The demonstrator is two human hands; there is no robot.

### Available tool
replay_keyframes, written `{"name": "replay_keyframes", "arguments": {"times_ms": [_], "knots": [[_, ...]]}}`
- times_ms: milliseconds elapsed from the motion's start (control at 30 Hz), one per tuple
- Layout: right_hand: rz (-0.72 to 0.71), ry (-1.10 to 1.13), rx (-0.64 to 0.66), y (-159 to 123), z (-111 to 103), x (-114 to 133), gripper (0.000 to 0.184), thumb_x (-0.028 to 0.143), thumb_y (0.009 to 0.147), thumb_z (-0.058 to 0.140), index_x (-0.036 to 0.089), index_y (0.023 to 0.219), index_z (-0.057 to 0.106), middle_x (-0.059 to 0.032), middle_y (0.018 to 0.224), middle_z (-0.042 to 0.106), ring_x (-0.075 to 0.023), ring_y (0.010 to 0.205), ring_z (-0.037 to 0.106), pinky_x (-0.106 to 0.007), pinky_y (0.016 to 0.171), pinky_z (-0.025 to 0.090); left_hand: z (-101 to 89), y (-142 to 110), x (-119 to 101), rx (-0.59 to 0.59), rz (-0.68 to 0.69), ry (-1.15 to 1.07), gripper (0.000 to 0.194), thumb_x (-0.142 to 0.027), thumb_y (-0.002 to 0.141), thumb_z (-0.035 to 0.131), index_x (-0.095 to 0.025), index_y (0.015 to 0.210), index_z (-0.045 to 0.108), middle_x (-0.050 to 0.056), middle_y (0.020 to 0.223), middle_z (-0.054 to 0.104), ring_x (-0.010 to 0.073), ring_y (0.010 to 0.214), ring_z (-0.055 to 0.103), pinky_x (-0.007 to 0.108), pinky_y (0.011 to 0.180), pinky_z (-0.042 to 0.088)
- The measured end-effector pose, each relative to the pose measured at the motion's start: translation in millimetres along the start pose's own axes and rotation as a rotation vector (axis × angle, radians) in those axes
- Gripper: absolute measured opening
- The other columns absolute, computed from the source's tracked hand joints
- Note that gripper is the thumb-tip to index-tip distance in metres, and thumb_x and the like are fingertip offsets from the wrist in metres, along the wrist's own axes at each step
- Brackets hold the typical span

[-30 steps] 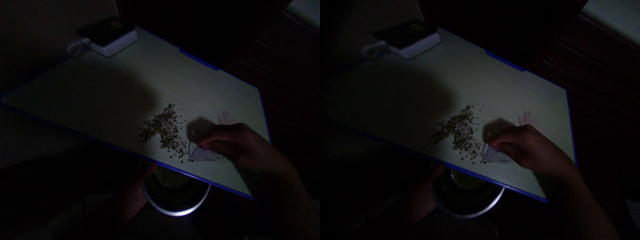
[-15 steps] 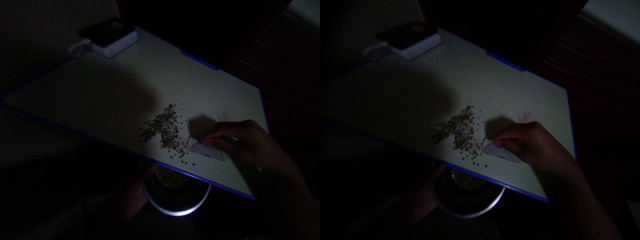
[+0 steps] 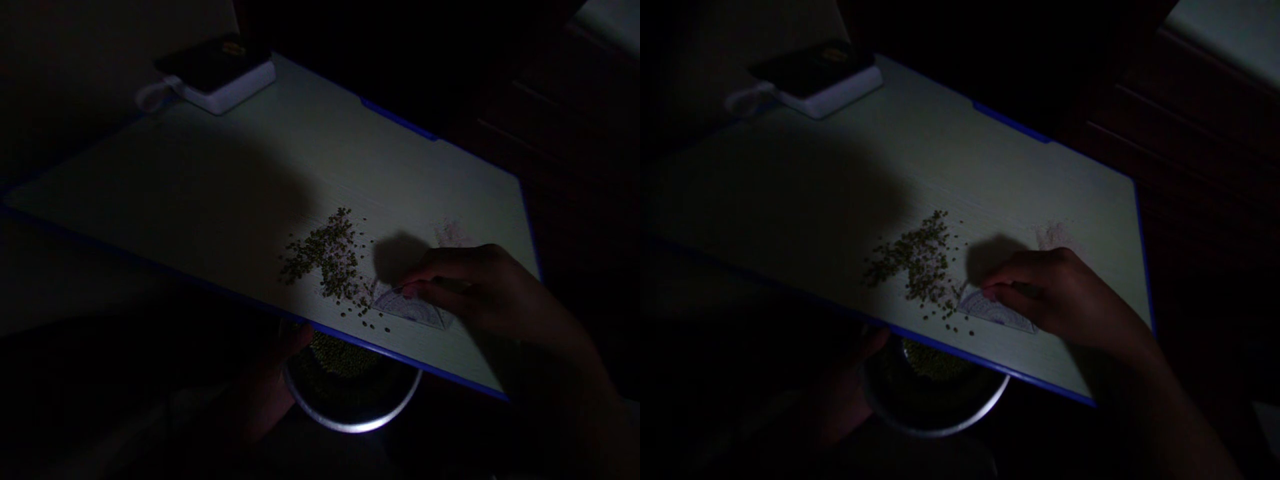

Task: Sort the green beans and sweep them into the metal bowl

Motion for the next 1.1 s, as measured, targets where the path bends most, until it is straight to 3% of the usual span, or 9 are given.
{"name": "replay_keyframes", "arguments": {"times_ms": [133, 367, 500, 767, 1100], "knots": [[-0.005, -0.002, 0.003, 0.7, 1.5, 0.5, 0.014, 0.028, 0.098, 0.065, 0.023, 0.102, 0.078, -0.0011, 0.095, 0.083, -0.0155, 0.082, 0.078, -0.024, 0.074, 0.058, -1.5, -0.8, 0.5, 0.011, 0.013, -0.036, 0.010, -0.028, 0.085, 0.078, -0.031, 0.093, 0.084, -0.002, 0.089, 0.086, 0.0260, 0.125, 0.069, 0.040, 0.120, 0.038], [-0.036, -0.025, -0.038, 2.5, 1.0, 2.4, 0.012, 0.024, 0.097, 0.066, 0.021, 0.103, 0.076, -0.0002, 0.095, 0.082, -0.0120, 0.082, 0.077, -0.020, 0.074, 0.055, -7.9, -1.4, 4.5, 0.041, -0.054, -0.070, 0.017, -0.029, 0.087, 0.076, -0.030, 0.102, 0.083, -0.002, 0.103, 0.086, 0.0261, 0.122, 0.071, 0.037, 0.120, 0.037], [-0.045, -0.035, -0.045, 3.9, 2.8, 4.8, 0.012, 0.024, 0.098, 0.066, 0.020, 0.102, 0.076, 0.0001, 0.094, 0.082, -0.0115, 0.081, 0.077, -0.020, 0.074, 0.054, -5.2, -4.3, 3.6, 0.061, -0.038, -0.081, 0.016, -0.027, 0.089, 0.074, -0.029, 0.102, 0.083, -0.001, 0.099, 0.086, 0.0264, 0.123, 0.070, 0.041, 0.121, 0.036], [-0.099, -0.007, -0.042, 2.1, 4.2, 4.3, 0.011, 0.024, 0.097, 0.068, 0.020, 0.102, 0.076, 0.0015, 0.095, 0.082, -0.0093, 0.082, 0.076, -0.018, 0.074, 0.053, -2.9, -3.4, 1.0, 0.035, -0.026, -0.012, 0.012, -0.032, 0.086, 0.078, -0.028, 0.096, 0.084, -0.003, 0.094, 0.086, 0.0236, 0.116, 0.074, 0.035, 0.116, 0.043], [-0.090, -0.022, -0.075, 4.1, 5.2, 6.0, 0.011, 0.021, 0.097, 0.068, 0.018, 0.103, 0.076, 0.0013, 0.095, 0.082, -0.0077, 0.083, 0.076, -0.015, 0.075, 0.053, 0.4, -4.1, 1.5, 0.080, -0.023, -0.034, 0.016, -0.030, 0.093, 0.070, -0.024, 0.100, 0.083, -0.002, 0.096, 0.086, 0.0224, 0.116, 0.074, 0.034, 0.120, 0.037]]}}
Point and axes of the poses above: each hand's wrist, its own y-axis towards the middle knuckle, its own z-axis out of the palm, x = y × z, the point moved 3 cm from there along y, towards the middle knuckle
